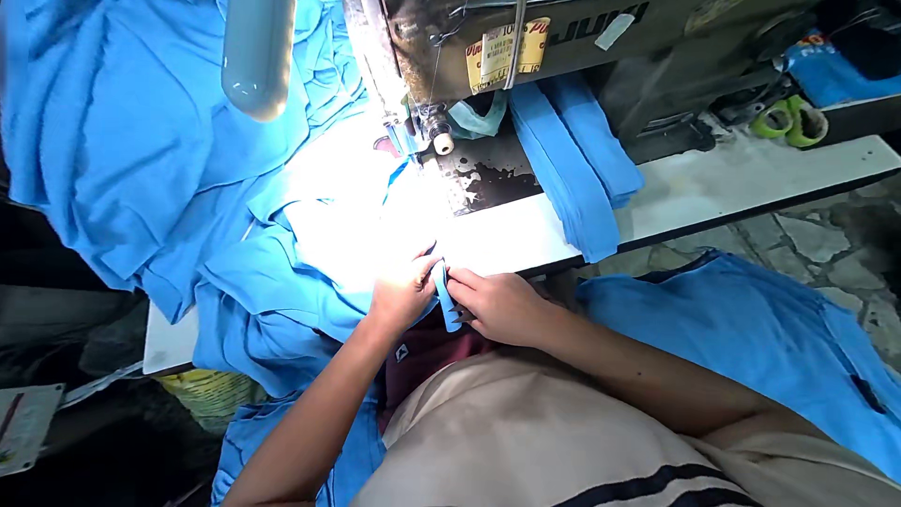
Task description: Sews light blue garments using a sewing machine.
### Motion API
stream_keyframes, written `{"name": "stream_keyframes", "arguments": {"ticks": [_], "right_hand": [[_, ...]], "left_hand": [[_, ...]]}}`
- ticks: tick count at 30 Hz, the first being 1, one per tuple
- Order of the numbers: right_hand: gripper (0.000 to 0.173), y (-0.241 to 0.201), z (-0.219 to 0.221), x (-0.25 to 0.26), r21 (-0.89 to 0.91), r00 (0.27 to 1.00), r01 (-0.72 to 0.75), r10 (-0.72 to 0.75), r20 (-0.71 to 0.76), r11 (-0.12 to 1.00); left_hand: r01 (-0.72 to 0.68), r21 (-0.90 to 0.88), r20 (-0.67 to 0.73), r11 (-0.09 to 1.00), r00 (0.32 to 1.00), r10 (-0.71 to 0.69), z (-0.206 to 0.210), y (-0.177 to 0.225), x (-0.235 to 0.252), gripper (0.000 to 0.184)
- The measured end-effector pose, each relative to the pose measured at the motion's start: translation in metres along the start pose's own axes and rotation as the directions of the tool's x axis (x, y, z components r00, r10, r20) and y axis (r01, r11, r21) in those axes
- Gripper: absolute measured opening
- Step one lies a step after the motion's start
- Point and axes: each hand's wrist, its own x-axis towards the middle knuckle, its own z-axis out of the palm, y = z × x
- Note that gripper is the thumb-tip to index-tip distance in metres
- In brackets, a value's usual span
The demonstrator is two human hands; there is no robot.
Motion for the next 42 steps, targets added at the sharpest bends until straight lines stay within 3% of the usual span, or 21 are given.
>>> {"name": "stream_keyframes", "arguments": {"ticks": [4,12,17,23,28,32,38,42], "right_hand": [[0.025,0.001,0.008,-0.004,0.004,0.995,0.003,-0.003,-0.098,1.000],[0.031,0.000,0.006,-0.003,0.017,0.996,-0.017,0.018,-0.092,1.000],[0.021,-0.003,-0.001,0.003,0.086,0.998,-0.068,0.068,-0.006,0.994],[0.025,-0.005,-0.010,0.007,0.069,0.993,-0.079,0.073,0.095,0.994],[0.027,-0.007,-0.014,0.007,0.058,0.983,-0.112,0.102,0.152,0.992],[0.031,-0.008,-0.014,0.005,0.054,0.981,-0.116,0.105,0.164,0.992],[0.030,-0.002,-0.006,0.002,0.021,0.999,-0.023,0.022,0.049,1.000],[0.028,-0.002,-0.010,0.004,0.026,0.998,-0.024,0.023,0.064,0.999]], "left_hand": [[-0.009,-0.035,0.006,0.999,1.000,0.009,0.001,-0.003,-0.001,0.022],[-0.032,-0.038,0.096,0.999,0.995,0.036,-0.003,-0.006,0.000,0.024],[-0.146,-0.079,0.157,0.986,0.975,0.157,-0.013,-0.015,-0.001,0.034],[-0.083,0.022,0.310,0.996,0.948,0.072,-0.023,-0.030,0.047,0.039],[-0.116,0.107,0.222,0.987,0.971,0.090,-0.013,-0.050,0.078,0.041],[-0.009,0.061,0.309,0.998,0.951,-0.010,-0.016,-0.026,0.044,0.039],[-0.087,0.055,0.187,0.995,0.980,0.075,-0.007,-0.025,0.011,0.037],[-0.124,0.059,0.158,0.990,0.981,0.114,-0.006,-0.027,0.013,0.038]]}}
